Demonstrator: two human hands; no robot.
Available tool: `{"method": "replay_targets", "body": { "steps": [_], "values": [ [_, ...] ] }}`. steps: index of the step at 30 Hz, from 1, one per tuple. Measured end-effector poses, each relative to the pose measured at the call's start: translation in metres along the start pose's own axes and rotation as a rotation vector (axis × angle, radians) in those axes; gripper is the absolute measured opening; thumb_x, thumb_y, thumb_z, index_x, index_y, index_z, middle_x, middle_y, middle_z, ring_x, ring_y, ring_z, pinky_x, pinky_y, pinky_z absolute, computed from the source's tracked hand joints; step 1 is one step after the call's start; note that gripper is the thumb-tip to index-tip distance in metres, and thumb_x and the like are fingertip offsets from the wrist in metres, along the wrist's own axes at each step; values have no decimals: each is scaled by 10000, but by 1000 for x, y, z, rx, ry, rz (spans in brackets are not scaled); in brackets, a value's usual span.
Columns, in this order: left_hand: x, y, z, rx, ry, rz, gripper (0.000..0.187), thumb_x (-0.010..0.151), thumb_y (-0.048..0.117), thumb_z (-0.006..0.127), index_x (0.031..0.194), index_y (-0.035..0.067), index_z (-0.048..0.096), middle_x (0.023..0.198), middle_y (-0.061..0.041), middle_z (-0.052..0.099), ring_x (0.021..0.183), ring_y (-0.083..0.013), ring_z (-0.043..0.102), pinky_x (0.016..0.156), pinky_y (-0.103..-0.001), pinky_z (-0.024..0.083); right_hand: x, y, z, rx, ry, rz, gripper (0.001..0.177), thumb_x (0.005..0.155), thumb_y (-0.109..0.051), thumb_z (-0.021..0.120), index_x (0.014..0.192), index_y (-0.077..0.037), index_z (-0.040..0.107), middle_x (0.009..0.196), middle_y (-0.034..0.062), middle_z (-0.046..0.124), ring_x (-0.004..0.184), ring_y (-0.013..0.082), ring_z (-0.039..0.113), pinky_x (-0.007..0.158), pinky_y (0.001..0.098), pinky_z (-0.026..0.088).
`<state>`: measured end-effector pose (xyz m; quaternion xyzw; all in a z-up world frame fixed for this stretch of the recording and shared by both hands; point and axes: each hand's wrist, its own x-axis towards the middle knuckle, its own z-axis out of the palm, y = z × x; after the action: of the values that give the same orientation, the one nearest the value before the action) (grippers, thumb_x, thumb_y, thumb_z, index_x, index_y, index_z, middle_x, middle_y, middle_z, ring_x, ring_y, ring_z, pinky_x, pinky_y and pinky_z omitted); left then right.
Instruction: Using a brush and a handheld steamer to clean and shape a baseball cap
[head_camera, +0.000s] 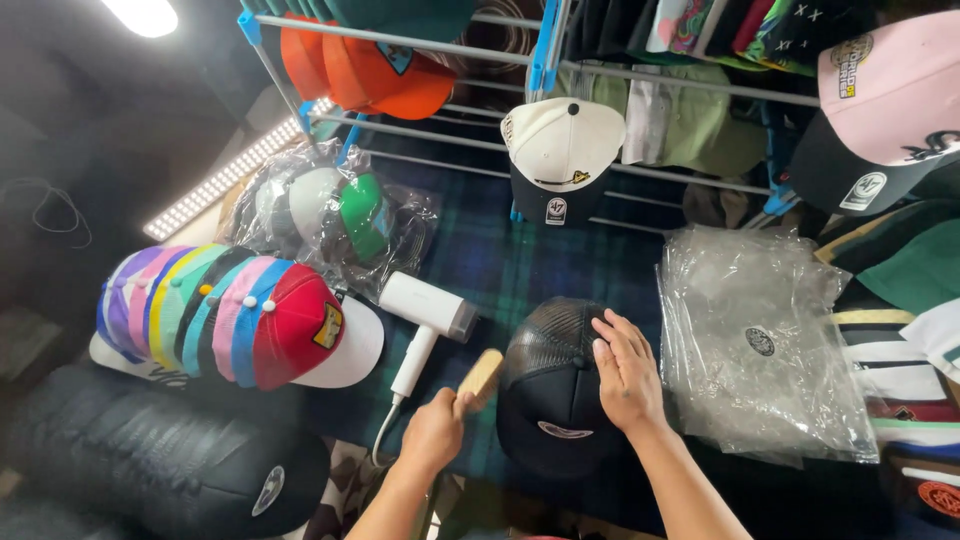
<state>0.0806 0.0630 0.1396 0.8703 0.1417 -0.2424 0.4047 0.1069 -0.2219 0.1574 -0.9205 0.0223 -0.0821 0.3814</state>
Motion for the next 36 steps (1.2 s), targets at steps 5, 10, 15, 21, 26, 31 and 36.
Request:
{"method": "replay_targets", "body": {
  "steps": [5,10,15,21,26,31,36],
  "values": [
    [-10,0,30,-262,117,141,314,1008,468,463,1124,221,618,915,-96,774,892,-317,724,821,-413,484,1,0,3,-45,89,-66,434,1031,-288,462,1383,-100,632,1521,130,537,1439,319,439,1216,466,311],
    [9,-18,19,34,45,-88,475,1038,565,298,1045,174,568,1061,-256,728,1028,-531,623,844,-574,442,-21,-5,6,-151,326,-261,232,1009,-237,590,1132,-42,620,1201,143,584,1190,352,575,1011,501,492],
    [-16,75,-22,67,-37,133,463,1013,588,348,1193,222,567,1047,-139,754,975,-393,691,799,-490,488,-54,-27,11,-322,339,-488,169,925,-274,669,1023,-137,687,1130,54,625,1212,299,588,1067,481,402],
    [-5,133,-52,303,-64,343,360,1036,497,388,1248,238,521,1049,-160,722,939,-455,663,756,-561,462,-68,-28,9,-381,315,-470,299,949,-336,632,1194,-174,687,1262,34,626,1352,291,531,1159,502,350],
    [52,137,-20,436,-34,584,300,1055,478,420,1200,259,564,928,-178,702,837,-506,672,680,-638,499,-72,-26,11,-386,305,-474,308,926,-308,667,1205,-178,680,1292,27,622,1377,284,515,1163,507,343],
    [49,151,-35,495,104,738,293,968,432,578,1250,364,611,858,-99,631,688,-419,686,653,-530,542,-80,-29,5,-431,240,-369,364,950,-395,607,1259,-233,710,1385,-28,623,1437,259,456,1149,481,334],
    [34,164,-11,597,49,1189,303,984,408,630,1256,288,690,750,-66,610,613,-340,636,550,-442,490,-81,-23,12,-458,331,-411,373,950,-406,610,1277,-251,702,1384,-35,633,1353,302,533,1095,469,399]
  ]
}}
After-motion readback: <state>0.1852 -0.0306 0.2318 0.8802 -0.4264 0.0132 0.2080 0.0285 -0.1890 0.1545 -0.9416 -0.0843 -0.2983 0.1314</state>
